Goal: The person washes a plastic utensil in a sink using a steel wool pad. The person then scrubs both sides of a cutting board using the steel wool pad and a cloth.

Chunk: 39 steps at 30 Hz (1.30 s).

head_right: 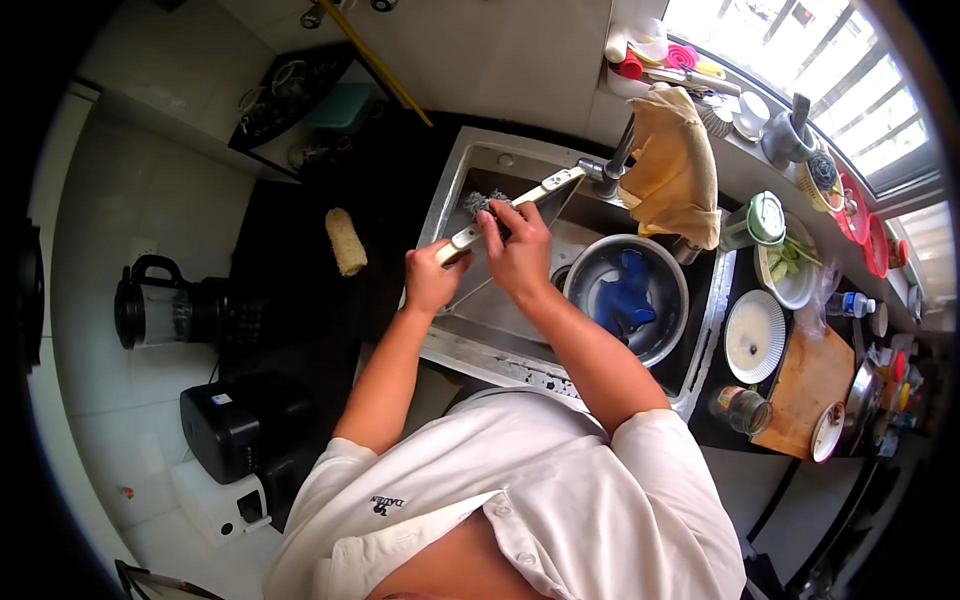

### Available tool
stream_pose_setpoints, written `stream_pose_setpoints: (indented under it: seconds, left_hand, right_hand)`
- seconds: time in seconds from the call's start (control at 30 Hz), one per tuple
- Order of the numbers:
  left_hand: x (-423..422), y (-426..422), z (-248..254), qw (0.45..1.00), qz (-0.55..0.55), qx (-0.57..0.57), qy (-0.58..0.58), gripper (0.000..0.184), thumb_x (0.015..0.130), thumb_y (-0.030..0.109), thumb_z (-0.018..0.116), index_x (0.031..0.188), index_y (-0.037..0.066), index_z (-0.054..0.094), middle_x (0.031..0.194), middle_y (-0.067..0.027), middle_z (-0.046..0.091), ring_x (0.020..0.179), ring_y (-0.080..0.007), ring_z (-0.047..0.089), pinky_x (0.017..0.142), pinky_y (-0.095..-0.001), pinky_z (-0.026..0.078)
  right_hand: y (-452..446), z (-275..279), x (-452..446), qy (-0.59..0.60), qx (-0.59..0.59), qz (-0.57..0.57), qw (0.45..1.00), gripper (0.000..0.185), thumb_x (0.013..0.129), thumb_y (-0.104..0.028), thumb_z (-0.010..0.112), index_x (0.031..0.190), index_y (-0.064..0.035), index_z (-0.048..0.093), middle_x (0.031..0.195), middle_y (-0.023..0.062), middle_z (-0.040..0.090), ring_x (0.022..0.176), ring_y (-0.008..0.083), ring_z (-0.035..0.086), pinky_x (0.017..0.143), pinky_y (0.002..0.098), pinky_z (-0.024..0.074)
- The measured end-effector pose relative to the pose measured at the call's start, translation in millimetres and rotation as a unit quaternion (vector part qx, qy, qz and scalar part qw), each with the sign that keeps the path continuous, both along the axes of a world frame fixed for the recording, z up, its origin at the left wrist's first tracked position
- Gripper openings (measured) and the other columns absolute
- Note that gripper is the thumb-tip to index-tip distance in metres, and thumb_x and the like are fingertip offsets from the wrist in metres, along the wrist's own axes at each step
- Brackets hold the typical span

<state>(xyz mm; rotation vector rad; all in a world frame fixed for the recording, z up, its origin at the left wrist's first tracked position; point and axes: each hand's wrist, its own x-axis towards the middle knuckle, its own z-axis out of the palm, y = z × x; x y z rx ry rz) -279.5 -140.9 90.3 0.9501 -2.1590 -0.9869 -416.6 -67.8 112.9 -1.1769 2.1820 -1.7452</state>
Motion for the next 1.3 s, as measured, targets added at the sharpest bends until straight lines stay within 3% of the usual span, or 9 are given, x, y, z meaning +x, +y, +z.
stream_pose_setpoints:
  seconds: [0.07, 0.17, 0.2, 0.37, 0.57, 0.77, 0.9, 1.1, 1.3]
  left_hand:
    - [-7.8, 2.6, -3.2, 0.998, -0.017, -0.058, -0.005, 0.01, 0.078, 0.01, 0.075, 0.084, 0.002, 0.071, 0.073, -0.0163, 0.07, 0.068, -0.0321, 0.071, 0.06, -0.037, 0.053]
    - [-15.6, 2.6, -13.0, 0.993, -0.029, -0.098, -0.06, 0.011, 0.079, 0.015, 0.073, 0.082, 0.004, 0.071, 0.074, -0.0203, 0.068, 0.071, -0.0398, 0.068, 0.061, -0.0459, 0.054]
    - [-18.5, 3.6, -16.0, 0.994, -0.031, -0.105, -0.021, 0.011, 0.08, 0.014, 0.072, 0.08, 0.003, 0.07, 0.069, -0.0185, 0.066, 0.065, -0.038, 0.067, 0.057, -0.0433, 0.052]
    - [-26.8, 14.8, 3.7, 1.0, -0.008, -0.018, -0.017, 0.011, 0.079, 0.012, 0.075, 0.08, 0.002, 0.069, 0.067, -0.0184, 0.065, 0.066, -0.0368, 0.067, 0.059, -0.0402, 0.05]
    - [-27.2, 18.8, 3.6, 0.998, -0.033, -0.025, -0.036, 0.012, 0.078, 0.012, 0.075, 0.081, 0.003, 0.069, 0.071, -0.0216, 0.065, 0.071, -0.0424, 0.065, 0.062, -0.0459, 0.052]
    - [-27.2, 27.7, 8.0, 0.999, -0.036, -0.005, -0.037, 0.01, 0.079, 0.012, 0.073, 0.082, 0.004, 0.07, 0.073, -0.0226, 0.065, 0.073, -0.0432, 0.065, 0.064, -0.046, 0.053]
    - [-30.4, 26.7, 1.0, 0.995, -0.06, -0.054, -0.065, 0.008, 0.081, 0.011, 0.071, 0.083, 0.003, 0.07, 0.073, -0.0233, 0.064, 0.075, -0.0431, 0.065, 0.065, -0.046, 0.053]
    - [-34.4, 34.1, 10.4, 0.998, -0.039, -0.035, -0.038, 0.008, 0.078, 0.01, 0.072, 0.081, 0.003, 0.07, 0.072, -0.0224, 0.064, 0.072, -0.042, 0.065, 0.062, -0.0464, 0.051]
    - [-34.1, 29.4, -3.5, 0.995, -0.056, -0.08, -0.033, 0.014, 0.082, 0.014, 0.071, 0.074, 0.002, 0.07, 0.071, -0.0227, 0.064, 0.071, -0.0423, 0.066, 0.061, -0.0455, 0.054]
  right_hand:
    - [8.1, 10.9, 7.0, 0.047, -0.022, 0.013, 0.999, 0.019, 0.085, -0.013, 0.074, 0.101, -0.0034, 0.072, 0.082, 0.0142, 0.061, 0.067, 0.0265, 0.062, 0.061, 0.0344, 0.0487]
    - [15.8, 24.5, 19.3, 0.188, 0.051, 0.065, 0.979, 0.019, 0.086, -0.021, 0.072, 0.101, -0.0091, 0.071, 0.083, 0.0156, 0.059, 0.066, 0.0345, 0.063, 0.058, 0.0414, 0.0514]
    - [13.9, 18.4, 10.0, 0.193, 0.052, 0.061, 0.978, 0.02, 0.087, -0.025, 0.071, 0.101, -0.0118, 0.071, 0.082, 0.0163, 0.058, 0.067, 0.0372, 0.063, 0.056, 0.045, 0.0515]
    - [11.8, -0.4, -56.8, 0.15, 0.093, -0.043, 0.983, 0.01, 0.088, -0.025, 0.069, 0.09, -0.0147, 0.069, 0.083, 0.0144, 0.058, 0.063, 0.036, 0.062, 0.054, 0.0448, 0.0497]
    - [30.1, 7.4, -4.8, 0.164, 0.03, 0.016, 0.986, 0.021, 0.084, -0.023, 0.073, 0.103, -0.013, 0.07, 0.088, 0.0151, 0.059, 0.067, 0.0359, 0.063, 0.057, 0.0441, 0.0517]
    - [36.7, -3.3, -71.6, 0.09, 0.052, -0.017, 0.994, 0.017, 0.088, -0.016, 0.072, 0.1, -0.0042, 0.073, 0.085, 0.0152, 0.062, 0.066, 0.0292, 0.064, 0.06, 0.0359, 0.05]
    - [42.8, 11.6, -12.7, 0.134, 0.018, 0.057, 0.989, 0.018, 0.084, -0.017, 0.075, 0.1, -0.0079, 0.073, 0.084, 0.0135, 0.059, 0.068, 0.0304, 0.062, 0.059, 0.037, 0.0501]
    - [38.6, -2.9, -60.5, 0.117, 0.062, -0.007, 0.991, 0.01, 0.087, -0.019, 0.07, 0.093, -0.0114, 0.069, 0.081, 0.016, 0.057, 0.065, 0.0374, 0.06, 0.054, 0.0455, 0.0482]
    - [47.3, 6.1, -9.1, 0.142, -0.014, 0.071, 0.987, 0.017, 0.082, -0.019, 0.074, 0.098, -0.0127, 0.07, 0.083, 0.0137, 0.058, 0.066, 0.0354, 0.062, 0.056, 0.044, 0.0509]
